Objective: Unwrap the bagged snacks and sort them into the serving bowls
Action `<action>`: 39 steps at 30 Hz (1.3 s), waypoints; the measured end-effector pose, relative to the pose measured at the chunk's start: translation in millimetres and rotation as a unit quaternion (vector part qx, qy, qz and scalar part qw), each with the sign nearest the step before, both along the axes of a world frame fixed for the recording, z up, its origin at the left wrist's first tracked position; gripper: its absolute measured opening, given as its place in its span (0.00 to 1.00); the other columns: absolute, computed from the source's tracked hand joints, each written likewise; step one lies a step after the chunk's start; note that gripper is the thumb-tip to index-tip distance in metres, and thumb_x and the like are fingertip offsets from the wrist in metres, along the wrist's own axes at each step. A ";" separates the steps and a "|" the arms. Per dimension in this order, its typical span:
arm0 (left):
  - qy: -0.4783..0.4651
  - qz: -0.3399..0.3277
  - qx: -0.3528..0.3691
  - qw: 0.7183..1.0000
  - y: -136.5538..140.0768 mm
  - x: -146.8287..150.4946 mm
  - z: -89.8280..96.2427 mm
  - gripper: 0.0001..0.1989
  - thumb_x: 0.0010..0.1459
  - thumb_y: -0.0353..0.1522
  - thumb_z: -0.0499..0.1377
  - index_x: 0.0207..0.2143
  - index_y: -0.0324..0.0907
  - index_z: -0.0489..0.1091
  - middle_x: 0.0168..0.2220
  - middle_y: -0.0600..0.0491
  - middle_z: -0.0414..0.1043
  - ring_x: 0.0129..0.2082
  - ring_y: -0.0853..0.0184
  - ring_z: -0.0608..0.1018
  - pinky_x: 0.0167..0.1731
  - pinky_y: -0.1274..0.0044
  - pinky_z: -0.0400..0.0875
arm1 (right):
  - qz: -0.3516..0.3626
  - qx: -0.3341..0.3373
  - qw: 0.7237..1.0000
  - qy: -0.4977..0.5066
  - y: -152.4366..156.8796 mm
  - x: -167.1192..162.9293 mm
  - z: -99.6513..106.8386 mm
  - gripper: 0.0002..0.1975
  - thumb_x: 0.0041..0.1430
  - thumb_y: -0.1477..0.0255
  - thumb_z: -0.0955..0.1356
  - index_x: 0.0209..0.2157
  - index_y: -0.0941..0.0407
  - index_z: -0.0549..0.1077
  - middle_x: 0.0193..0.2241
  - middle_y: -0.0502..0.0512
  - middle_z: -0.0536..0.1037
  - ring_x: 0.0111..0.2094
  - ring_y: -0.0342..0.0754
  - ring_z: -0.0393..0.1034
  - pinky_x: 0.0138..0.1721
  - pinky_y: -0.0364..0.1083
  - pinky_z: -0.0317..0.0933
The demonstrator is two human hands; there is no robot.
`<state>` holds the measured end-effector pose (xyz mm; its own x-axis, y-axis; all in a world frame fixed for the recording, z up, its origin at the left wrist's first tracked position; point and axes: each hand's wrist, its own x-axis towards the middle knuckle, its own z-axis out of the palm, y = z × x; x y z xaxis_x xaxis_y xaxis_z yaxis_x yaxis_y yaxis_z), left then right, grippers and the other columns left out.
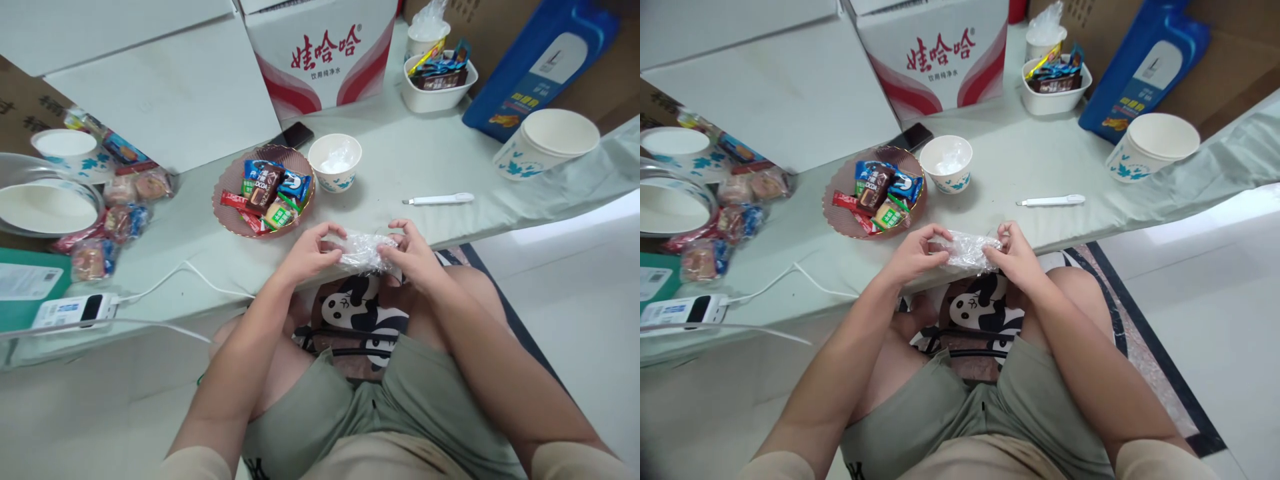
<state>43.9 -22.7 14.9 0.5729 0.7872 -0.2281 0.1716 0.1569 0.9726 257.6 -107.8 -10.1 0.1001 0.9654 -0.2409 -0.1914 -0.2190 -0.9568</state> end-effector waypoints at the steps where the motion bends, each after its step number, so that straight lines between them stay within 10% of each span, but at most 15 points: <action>1: -0.019 -0.003 0.001 1.000 0.6 0.0 -0.9 0.18 0.44 0.31 0.67 0.40 0.41 0.69 0.36 0.55 0.71 0.31 0.71 0.77 0.30 0.80 0.69 | -0.010 -0.007 1.000 0.019 -0.5 -0.3 -0.7 0.28 0.47 0.62 0.78 0.44 0.49 0.63 0.27 0.42 0.73 0.21 0.41 0.64 0.20 0.41 0.58; 7: 0.016 0.059 0.172 0.983 -9.8 4.5 -1.0 0.23 0.51 0.28 0.61 0.51 0.45 0.66 0.49 0.47 0.71 0.44 0.64 0.79 0.44 0.71 0.75 | 0.009 -0.018 1.000 -0.014 0.7 -6.6 2.3 0.14 0.50 0.62 0.75 0.32 0.54 0.71 0.27 0.49 0.75 0.25 0.43 0.65 0.24 0.44 0.59; 11: 0.129 0.187 0.393 0.891 -38.5 17.0 6.8 0.13 0.56 0.30 0.61 0.45 0.43 0.71 0.48 0.44 0.72 0.52 0.56 0.74 0.58 0.63 0.68 | -0.060 0.039 0.991 -0.112 -1.7 -12.3 7.7 0.10 0.51 0.67 0.73 0.27 0.53 0.67 0.27 0.49 0.74 0.25 0.43 0.63 0.26 0.44 0.59; 16: 0.041 0.000 0.196 0.980 -42.1 26.6 8.0 0.17 0.58 0.40 0.63 0.46 0.41 0.73 0.41 0.49 0.77 0.41 0.61 0.78 0.43 0.72 0.73 | 0.040 0.112 0.991 -0.063 -6.8 -19.6 8.5 0.08 0.53 0.66 0.73 0.29 0.53 0.71 0.23 0.47 0.72 0.25 0.44 0.65 0.27 0.45 0.61; 20: -0.014 0.016 0.101 0.995 -27.5 24.7 3.3 0.16 0.60 0.42 0.60 0.42 0.39 0.75 0.36 0.51 0.78 0.35 0.64 0.77 0.38 0.74 0.71 | -0.030 0.111 0.987 -0.116 -3.1 -26.6 12.6 0.08 0.58 0.63 0.72 0.37 0.52 0.75 0.35 0.54 0.78 0.36 0.50 0.74 0.33 0.48 0.68; 24: -0.026 0.041 0.221 0.974 -25.5 19.1 6.6 0.12 0.62 0.38 0.57 0.39 0.41 0.76 0.37 0.50 0.80 0.37 0.63 0.79 0.39 0.72 0.73 | -0.031 0.145 0.969 -0.199 5.7 -31.2 24.4 0.13 0.54 0.64 0.74 0.41 0.50 0.74 0.40 0.54 0.79 0.39 0.50 0.75 0.39 0.50 0.69; 26: -0.014 0.129 0.381 0.915 -25.6 11.0 12.5 0.08 0.60 0.34 0.58 0.38 0.42 0.75 0.37 0.49 0.80 0.38 0.62 0.79 0.43 0.70 0.74 | -0.008 0.162 0.953 -0.254 16.4 -28.2 35.1 0.07 0.55 0.65 0.72 0.35 0.51 0.73 0.32 0.52 0.78 0.32 0.48 0.73 0.35 0.48 0.67; 29: -0.029 0.277 0.565 0.777 -18.4 -14.3 23.6 0.07 0.57 0.29 0.59 0.40 0.44 0.73 0.37 0.50 0.77 0.40 0.61 0.78 0.46 0.67 0.73 | -0.074 0.203 0.896 -0.388 53.2 -19.2 60.2 0.03 0.55 0.69 0.69 0.30 0.52 0.71 0.27 0.50 0.75 0.28 0.48 0.69 0.32 0.48 0.63; 32: -0.051 0.374 0.583 0.719 -3.1 -48.0 31.7 0.05 0.60 0.28 0.59 0.37 0.45 0.72 0.34 0.53 0.74 0.37 0.64 0.76 0.39 0.70 0.71 | -0.075 0.246 0.786 -0.562 116.1 -16.5 87.7 0.03 0.52 0.75 0.68 0.30 0.52 0.72 0.30 0.54 0.76 0.33 0.51 0.70 0.37 0.50 0.64; 36: -0.065 0.479 0.462 0.743 14.7 -76.3 35.0 0.07 0.61 0.25 0.57 0.31 0.43 0.71 0.29 0.56 0.69 0.30 0.71 0.70 0.35 0.74 0.65 | 0.138 0.155 0.664 -0.718 198.3 -30.4 102.3 0.11 0.49 0.82 0.66 0.33 0.55 0.75 0.33 0.56 0.77 0.36 0.53 0.72 0.37 0.51 0.62; 39: -0.139 0.530 0.334 0.767 22.6 -81.6 36.2 0.09 0.57 0.23 0.56 0.27 0.42 0.69 0.22 0.58 0.65 0.24 0.73 0.68 0.29 0.76 0.62 | 0.296 0.071 0.636 -0.709 228.4 -43.3 98.2 0.08 0.46 0.84 0.68 0.24 0.56 0.75 0.21 0.49 0.73 0.25 0.47 0.68 0.31 0.48 0.62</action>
